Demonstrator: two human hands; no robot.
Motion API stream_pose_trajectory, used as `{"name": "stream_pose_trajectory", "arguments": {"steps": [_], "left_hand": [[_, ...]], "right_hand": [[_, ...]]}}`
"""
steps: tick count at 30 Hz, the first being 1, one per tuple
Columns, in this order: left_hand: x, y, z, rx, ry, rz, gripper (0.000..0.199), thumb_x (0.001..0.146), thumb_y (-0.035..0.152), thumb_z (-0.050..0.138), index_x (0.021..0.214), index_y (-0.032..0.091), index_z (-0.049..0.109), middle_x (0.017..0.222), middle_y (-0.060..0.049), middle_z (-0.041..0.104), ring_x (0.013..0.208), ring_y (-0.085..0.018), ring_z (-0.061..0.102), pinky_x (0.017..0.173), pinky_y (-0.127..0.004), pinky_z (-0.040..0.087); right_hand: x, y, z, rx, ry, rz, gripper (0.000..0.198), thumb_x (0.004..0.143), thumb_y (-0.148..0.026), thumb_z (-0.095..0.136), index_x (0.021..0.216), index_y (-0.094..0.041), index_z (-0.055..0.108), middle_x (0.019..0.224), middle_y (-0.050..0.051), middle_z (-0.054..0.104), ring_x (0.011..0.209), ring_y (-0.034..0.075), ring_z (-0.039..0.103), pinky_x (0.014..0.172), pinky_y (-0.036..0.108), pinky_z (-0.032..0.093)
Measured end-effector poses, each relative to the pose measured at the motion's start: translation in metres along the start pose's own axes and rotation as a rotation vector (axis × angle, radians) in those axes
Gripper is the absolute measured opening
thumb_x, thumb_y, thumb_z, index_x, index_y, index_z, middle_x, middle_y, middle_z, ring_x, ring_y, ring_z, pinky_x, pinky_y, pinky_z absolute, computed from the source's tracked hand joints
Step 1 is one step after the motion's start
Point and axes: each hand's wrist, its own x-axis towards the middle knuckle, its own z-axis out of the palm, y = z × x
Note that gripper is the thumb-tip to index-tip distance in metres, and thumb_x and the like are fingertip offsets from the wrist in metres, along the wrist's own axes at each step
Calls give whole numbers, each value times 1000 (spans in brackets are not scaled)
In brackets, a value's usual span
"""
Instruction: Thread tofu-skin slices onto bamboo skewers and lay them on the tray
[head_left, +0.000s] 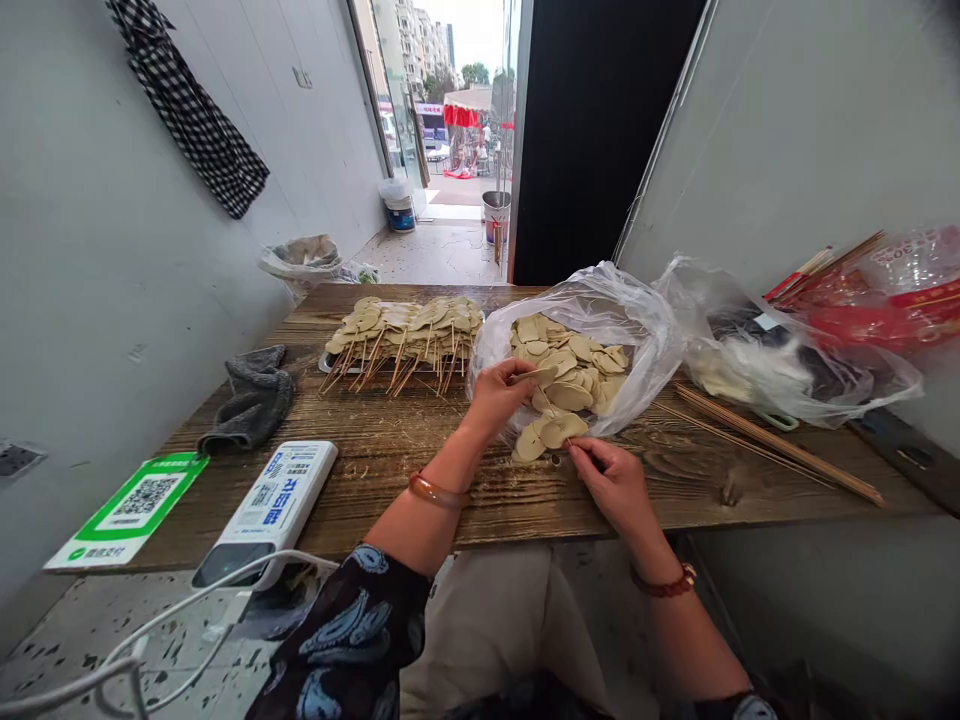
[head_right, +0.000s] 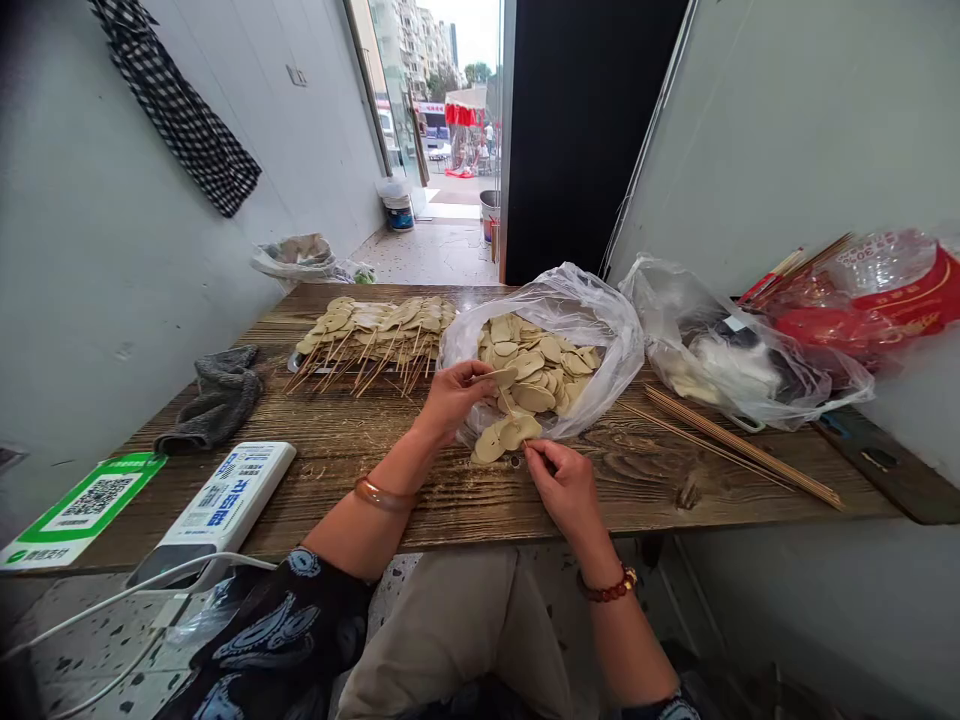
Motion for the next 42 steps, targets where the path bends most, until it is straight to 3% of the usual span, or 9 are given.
{"name": "stream_pose_trajectory", "arguments": {"steps": [9,24,32,42], "left_hand": [[0,1,-4,-308,-43,-168,33,53,28,78,77,12,62,68,-1,63,57,-9,55,55,-23,48],[-5,3,-3,-450,-62,-264,35,49,27,82,73,13,62,65,0,62,55,-9,55,55,-25,49],[-7,5,1,-327,-58,-183,28,56,29,76,75,13,63,63,1,59,53,-7,51,53,-21,43],[0,-10,-1,100,32,47,10,65,20,63,72,14,60,58,3,56,52,-7,46,49,-19,33]], "right_hand": [[-2,-3,-1,28,16,-5,27,85,-34,52,88,-17,73,77,5,72,69,18,65,64,27,50],[-3,1,0,4,35,-22,27,84,-35,53,89,-17,73,81,6,73,71,20,65,66,30,51],[-3,-2,-1,1,48,-4,27,84,-36,53,90,-17,72,83,6,73,68,20,65,62,29,50],[-4,9,2,-24,1,16,31,86,-39,51,92,-17,72,80,6,72,70,20,65,62,28,49]]}}
